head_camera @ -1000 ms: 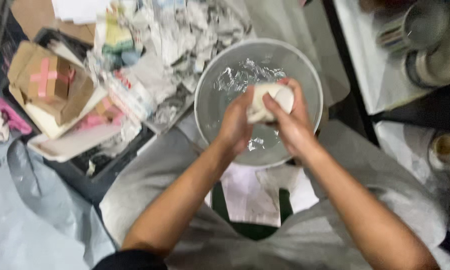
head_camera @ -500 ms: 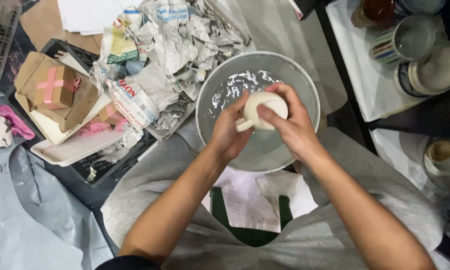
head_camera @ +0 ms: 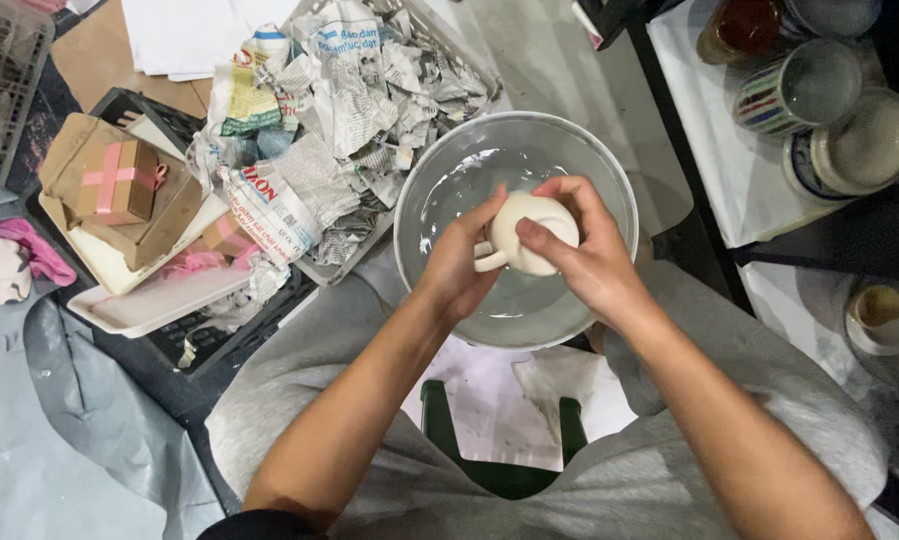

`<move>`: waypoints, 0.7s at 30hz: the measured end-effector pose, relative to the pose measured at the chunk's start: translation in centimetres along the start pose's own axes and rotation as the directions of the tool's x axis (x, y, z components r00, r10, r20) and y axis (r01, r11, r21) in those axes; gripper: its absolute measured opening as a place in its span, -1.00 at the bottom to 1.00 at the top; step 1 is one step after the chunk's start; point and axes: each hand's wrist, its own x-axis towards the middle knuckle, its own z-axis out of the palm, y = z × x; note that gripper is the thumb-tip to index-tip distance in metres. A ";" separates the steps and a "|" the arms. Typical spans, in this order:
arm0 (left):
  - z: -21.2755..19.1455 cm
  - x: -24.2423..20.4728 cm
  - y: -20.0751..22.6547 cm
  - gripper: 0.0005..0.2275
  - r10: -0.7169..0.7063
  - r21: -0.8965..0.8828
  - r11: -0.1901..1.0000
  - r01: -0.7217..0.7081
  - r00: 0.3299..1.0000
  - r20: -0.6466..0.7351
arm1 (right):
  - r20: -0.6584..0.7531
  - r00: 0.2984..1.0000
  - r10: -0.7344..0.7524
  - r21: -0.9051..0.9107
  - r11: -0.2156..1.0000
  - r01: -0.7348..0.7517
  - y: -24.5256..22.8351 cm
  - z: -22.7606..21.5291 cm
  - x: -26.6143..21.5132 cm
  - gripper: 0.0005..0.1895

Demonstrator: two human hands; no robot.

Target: The person washes multiple ceramic cups and mugs by hand in a bucket of water. They scrub the interior and exterior of each item, rinse them, and place them on a nearby shelf.

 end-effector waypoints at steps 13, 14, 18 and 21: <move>1.8 -1.5 0.0 -0.42 -0.024 0.560 0.825 -0.072 0.986 0.163 | -0.142 0.987 0.069 0.438 0.899 0.000 3.3 -0.5 -0.4 -0.72; 2.1 -1.8 -0.2 -0.40 -0.005 0.584 0.809 -0.062 0.994 0.113 | -0.162 0.986 0.025 0.389 0.921 0.040 3.6 -0.6 -0.5 -0.73; 3.4 -2.0 -0.6 -0.33 0.097 0.651 0.756 -0.060 0.995 -0.020 | -0.215 0.976 -0.036 0.340 0.934 0.109 3.6 -0.8 -0.2 -0.76; 3.9 -2.5 -0.6 -0.32 0.190 0.708 0.697 -0.112 0.981 -0.031 | -0.177 0.984 0.021 0.449 0.891 0.062 3.2 -0.8 -0.1 -0.74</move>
